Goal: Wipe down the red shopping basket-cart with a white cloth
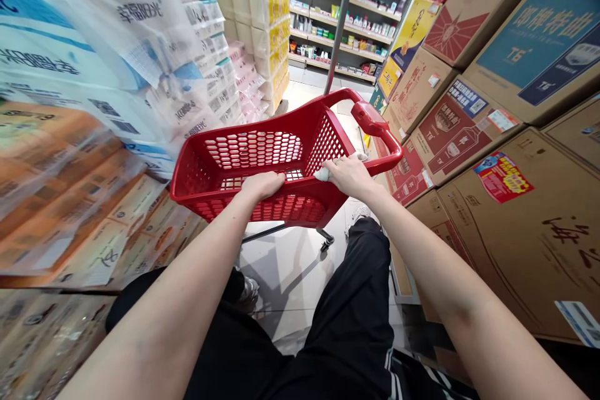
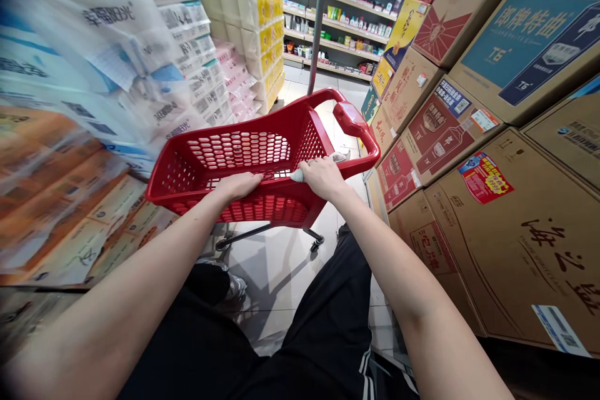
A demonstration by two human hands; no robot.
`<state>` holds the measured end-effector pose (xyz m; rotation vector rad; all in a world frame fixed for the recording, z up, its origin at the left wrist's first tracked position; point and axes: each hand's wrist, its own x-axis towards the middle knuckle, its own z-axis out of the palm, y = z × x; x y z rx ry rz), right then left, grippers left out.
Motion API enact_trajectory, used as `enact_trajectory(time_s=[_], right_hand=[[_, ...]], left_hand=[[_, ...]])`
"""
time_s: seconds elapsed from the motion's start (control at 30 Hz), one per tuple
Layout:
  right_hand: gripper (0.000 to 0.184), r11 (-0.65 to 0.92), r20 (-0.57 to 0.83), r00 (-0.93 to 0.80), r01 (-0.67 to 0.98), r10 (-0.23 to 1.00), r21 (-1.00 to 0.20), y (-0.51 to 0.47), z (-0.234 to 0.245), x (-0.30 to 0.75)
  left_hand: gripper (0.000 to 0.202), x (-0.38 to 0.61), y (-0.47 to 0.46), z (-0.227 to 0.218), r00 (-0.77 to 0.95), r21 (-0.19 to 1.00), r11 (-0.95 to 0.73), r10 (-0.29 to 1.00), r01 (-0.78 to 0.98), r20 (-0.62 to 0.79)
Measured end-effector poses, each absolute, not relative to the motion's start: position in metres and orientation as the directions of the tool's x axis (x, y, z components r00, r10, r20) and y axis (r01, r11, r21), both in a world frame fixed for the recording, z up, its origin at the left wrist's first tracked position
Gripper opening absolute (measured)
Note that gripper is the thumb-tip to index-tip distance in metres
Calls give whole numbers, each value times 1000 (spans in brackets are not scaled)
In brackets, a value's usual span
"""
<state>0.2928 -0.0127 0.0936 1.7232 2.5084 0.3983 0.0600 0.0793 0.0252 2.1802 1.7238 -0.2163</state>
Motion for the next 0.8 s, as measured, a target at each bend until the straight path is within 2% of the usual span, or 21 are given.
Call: enact_trajectory(time_s=[0.1, 0.2, 0.5, 0.8], right_hand=[[23, 340, -66, -334, 903, 940, 264, 1, 107, 291], [23, 378, -105, -363, 880, 926, 287, 6, 109, 293], [29, 383, 103, -444, 851, 890, 360, -7, 84, 296], [31, 462, 123, -512, 838, 850, 291, 3, 58, 254]], left_hand=[[74, 63, 79, 24, 245, 217, -176, 903, 960, -352], [73, 64, 80, 22, 246, 224, -174, 901, 959, -356], [71, 65, 81, 22, 220, 215, -150, 911, 965, -350], [67, 73, 70, 25, 247, 203, -185, 907, 962, -342]])
